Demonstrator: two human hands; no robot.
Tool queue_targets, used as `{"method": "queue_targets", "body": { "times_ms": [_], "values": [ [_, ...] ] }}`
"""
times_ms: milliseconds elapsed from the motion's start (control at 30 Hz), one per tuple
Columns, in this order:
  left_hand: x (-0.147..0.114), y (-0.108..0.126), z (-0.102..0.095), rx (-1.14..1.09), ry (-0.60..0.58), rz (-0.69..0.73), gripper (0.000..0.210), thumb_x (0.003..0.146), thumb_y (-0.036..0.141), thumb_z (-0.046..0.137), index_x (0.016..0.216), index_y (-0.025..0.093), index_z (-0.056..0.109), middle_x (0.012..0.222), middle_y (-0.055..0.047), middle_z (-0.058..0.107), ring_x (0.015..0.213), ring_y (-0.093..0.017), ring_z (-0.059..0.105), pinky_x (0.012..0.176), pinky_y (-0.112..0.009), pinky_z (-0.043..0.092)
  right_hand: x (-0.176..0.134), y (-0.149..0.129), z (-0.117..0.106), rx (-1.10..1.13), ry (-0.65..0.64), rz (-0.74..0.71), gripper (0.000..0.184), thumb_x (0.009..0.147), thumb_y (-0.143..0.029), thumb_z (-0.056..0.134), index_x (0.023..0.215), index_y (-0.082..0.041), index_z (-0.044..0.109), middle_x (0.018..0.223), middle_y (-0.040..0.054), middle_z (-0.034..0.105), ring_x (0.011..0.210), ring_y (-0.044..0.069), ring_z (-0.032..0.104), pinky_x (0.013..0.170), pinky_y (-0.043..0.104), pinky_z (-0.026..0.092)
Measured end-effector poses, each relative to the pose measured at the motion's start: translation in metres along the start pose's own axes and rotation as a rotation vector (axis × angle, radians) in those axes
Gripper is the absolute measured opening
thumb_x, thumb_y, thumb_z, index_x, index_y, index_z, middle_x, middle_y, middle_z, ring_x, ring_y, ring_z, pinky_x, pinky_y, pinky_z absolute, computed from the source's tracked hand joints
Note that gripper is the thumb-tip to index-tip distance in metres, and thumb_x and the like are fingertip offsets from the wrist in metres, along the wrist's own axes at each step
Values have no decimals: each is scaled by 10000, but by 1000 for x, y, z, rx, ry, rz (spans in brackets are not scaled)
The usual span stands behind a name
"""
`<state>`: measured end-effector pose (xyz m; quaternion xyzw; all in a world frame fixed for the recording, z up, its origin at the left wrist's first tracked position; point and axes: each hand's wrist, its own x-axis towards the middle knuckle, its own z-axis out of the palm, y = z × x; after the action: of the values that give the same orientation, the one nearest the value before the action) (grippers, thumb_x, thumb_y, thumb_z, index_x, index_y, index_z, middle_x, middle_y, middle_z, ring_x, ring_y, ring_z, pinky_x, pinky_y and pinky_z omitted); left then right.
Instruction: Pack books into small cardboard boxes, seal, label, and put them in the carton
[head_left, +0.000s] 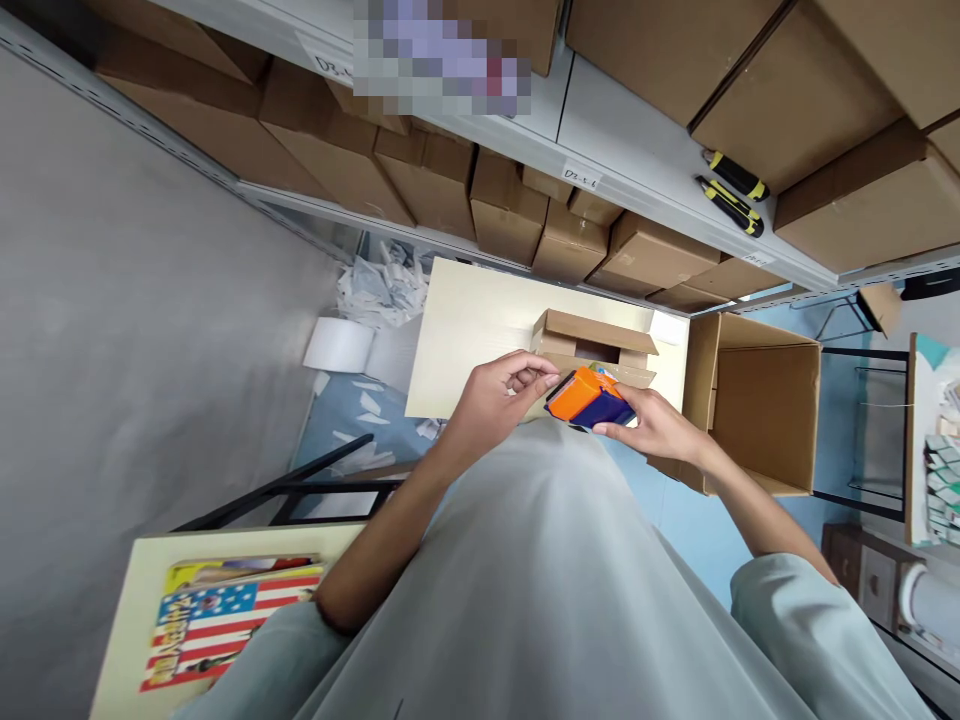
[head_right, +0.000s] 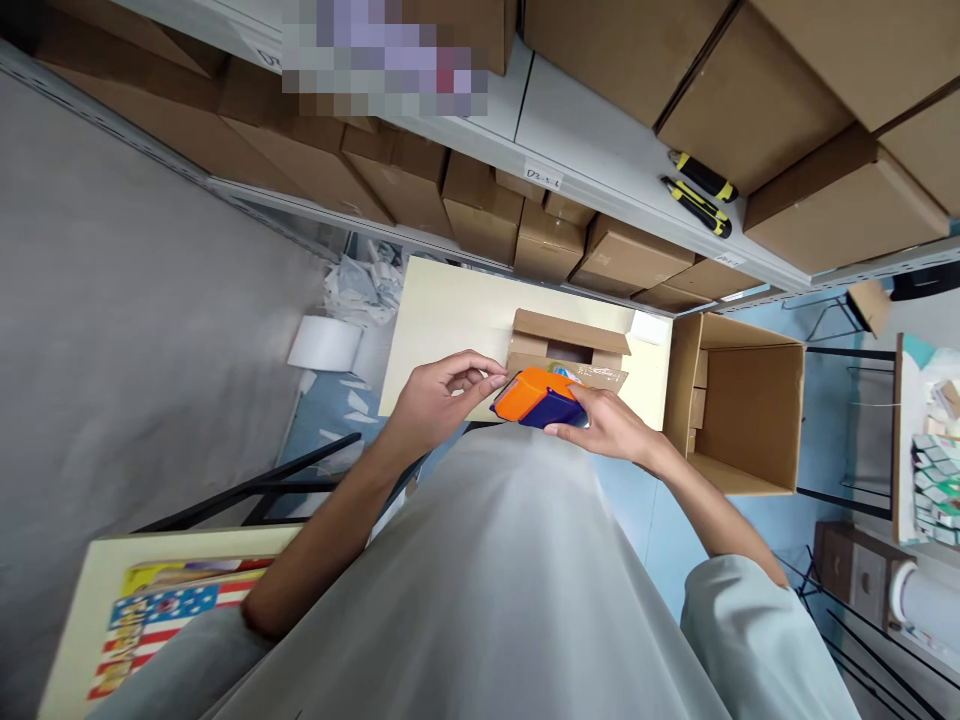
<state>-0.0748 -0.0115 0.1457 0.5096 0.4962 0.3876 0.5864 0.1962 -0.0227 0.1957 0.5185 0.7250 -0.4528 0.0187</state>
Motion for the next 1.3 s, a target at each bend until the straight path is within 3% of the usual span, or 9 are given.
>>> {"method": "queue_targets", "body": {
  "times_ms": [133,400,500,600,700,867,967,1133,1300],
  "values": [
    [1,-11,-1,-161,-37,-127,334,866,522,795,907,192,770,791,-33,733,710,-166,635,671,-277,520,2,-10,-13,-16,-132,77,526,976,-710,667,1174,-226,711,816,9,737,659,208,630,639,326,472],
    [4,-18,1,-356,-4,-288,370,768,524,866,884,191,757,730,-4,670,520,-92,450,489,-249,377,11,-44,-48,166,-288,147,536,947,-744,676,1001,-211,698,857,34,770,743,205,676,687,308,499],
    [13,-23,-11,-381,114,-249,361,768,510,861,898,187,766,796,-26,698,551,-96,473,493,-248,393,9,-45,-68,136,-321,215,569,915,-770,694,987,-205,706,834,36,772,716,199,669,660,302,484],
    [23,-37,-32,-386,241,-258,347,739,472,871,887,177,763,841,-39,709,569,-90,467,497,-241,400,5,-36,-90,115,-352,312,590,870,-786,734,961,-204,715,805,35,768,687,192,668,626,294,472],
    [32,-54,-42,-393,209,-320,338,700,433,894,857,164,761,830,-36,691,576,-86,466,502,-238,414,9,-27,-110,142,-417,355,610,840,-808,751,922,-204,718,812,41,770,720,197,686,649,296,506],
    [41,-75,-25,-510,251,-406,364,676,423,920,854,158,746,812,-10,641,653,-94,525,622,-257,564,42,-10,-125,161,-507,364,644,797,-831,777,844,-192,715,778,41,755,733,192,695,695,301,543],
    [46,-84,-14,-594,269,-451,356,692,411,920,863,156,741,842,0,628,703,-93,536,798,-379,674,64,11,-127,162,-545,378,668,764,-842,796,839,-181,733,761,41,757,727,196,704,715,314,556],
    [52,-96,-9,-657,277,-513,326,732,368,923,863,155,715,865,12,623,699,-78,525,973,-553,668,88,43,-129,158,-601,388,685,704,-832,846,849,-166,784,766,52,773,733,216,712,724,326,560],
    [56,-103,-1,-758,222,-555,393,684,369,975,822,154,677,791,38,579,710,-79,540,1036,-578,629,103,54,-133,142,-636,416,693,673,-834,867,843,-165,794,761,53,772,723,216,705,722,327,563]
  ]
}}
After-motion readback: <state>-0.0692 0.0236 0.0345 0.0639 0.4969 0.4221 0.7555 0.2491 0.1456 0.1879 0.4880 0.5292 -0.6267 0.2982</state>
